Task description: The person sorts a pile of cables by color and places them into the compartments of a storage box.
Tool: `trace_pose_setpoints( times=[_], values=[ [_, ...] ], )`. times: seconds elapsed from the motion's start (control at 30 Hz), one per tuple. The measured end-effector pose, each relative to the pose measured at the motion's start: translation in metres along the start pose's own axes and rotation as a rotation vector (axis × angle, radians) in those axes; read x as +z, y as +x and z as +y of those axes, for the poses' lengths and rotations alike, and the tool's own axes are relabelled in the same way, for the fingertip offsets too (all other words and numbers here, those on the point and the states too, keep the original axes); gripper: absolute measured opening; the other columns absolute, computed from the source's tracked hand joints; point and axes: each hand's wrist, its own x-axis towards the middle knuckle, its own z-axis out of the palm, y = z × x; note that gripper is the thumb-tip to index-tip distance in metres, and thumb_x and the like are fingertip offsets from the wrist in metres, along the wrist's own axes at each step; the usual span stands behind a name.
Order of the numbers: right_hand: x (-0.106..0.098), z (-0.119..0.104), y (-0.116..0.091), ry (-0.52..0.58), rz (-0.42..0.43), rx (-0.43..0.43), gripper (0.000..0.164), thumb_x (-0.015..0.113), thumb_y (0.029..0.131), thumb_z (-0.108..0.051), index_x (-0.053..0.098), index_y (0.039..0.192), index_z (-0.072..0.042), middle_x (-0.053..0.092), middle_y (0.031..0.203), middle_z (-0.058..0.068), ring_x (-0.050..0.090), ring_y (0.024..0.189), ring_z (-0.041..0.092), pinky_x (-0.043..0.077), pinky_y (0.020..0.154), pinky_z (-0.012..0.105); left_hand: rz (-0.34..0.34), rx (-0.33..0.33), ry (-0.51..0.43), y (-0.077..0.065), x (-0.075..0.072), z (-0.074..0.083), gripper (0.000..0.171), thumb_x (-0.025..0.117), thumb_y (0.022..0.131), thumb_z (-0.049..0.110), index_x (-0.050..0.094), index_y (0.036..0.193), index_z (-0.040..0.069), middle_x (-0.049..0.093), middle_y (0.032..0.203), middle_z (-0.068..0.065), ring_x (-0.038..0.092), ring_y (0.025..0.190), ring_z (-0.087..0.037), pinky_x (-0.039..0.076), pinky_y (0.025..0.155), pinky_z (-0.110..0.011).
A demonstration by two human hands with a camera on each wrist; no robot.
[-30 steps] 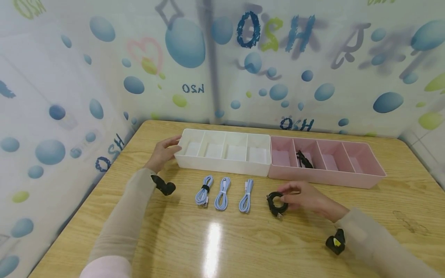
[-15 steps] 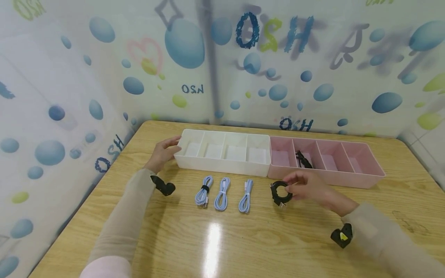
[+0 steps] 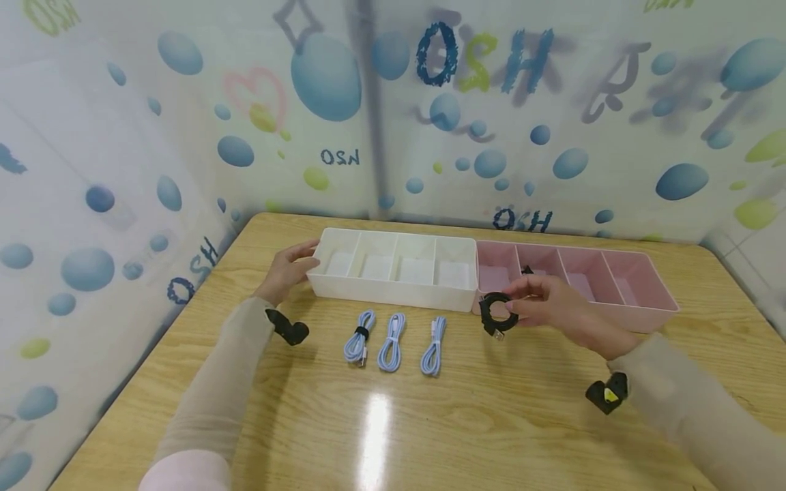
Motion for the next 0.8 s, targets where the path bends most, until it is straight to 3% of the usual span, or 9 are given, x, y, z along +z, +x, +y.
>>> trace_pose_setpoints(
  times=[0.23,0.37,0.57,0.8],
  values=[
    [-0.006,-0.014,0.004,-0.125,0.035,-0.074,0.034,0.06,0.084,-0.02,0.053,0.107,0.005,0.055,0.095,0.01,0.053,0.083,0.016,0.049,0.072,0.03,-0.01,0.012,0.015,0.001,0.0,0.001,0.05,0.052,0.088,0.013,0.038,0.136,0.016,0.038,0.132,-0.014,0.04,0.115,-0.027,0.04,0.089,-0.042],
    [-0.011,-0.019,0.009,-0.155,0.045,-0.066,0.036,0.06,0.084,-0.022,0.054,0.109,0.003,0.055,0.1,0.011,0.054,0.084,0.016,0.049,0.073,0.029,-0.015,0.013,0.015,0.002,0.0,0.0,0.05,0.052,0.088,0.013,0.038,0.136,0.016,0.038,0.132,-0.014,0.04,0.115,-0.028,0.04,0.088,-0.042],
    [-0.019,-0.026,0.019,-0.085,0.041,0.005,0.041,0.057,0.086,-0.024,0.047,0.115,0.002,0.047,0.115,0.017,0.056,0.09,0.017,0.047,0.08,0.038,-0.016,0.008,0.014,0.001,0.0,0.0,0.05,0.052,0.088,0.013,0.037,0.136,0.015,0.037,0.133,-0.015,0.04,0.114,-0.028,0.041,0.088,-0.041],
    [-0.027,-0.027,0.032,-0.039,0.063,0.018,0.041,0.054,0.088,-0.022,0.043,0.119,0.003,0.043,0.122,0.02,0.055,0.094,0.017,0.046,0.081,0.037,-0.017,0.008,0.004,0.0,-0.001,0.0,0.05,0.052,0.088,0.012,0.037,0.136,0.014,0.037,0.133,-0.015,0.039,0.115,-0.028,0.04,0.089,-0.043]
  ],
)
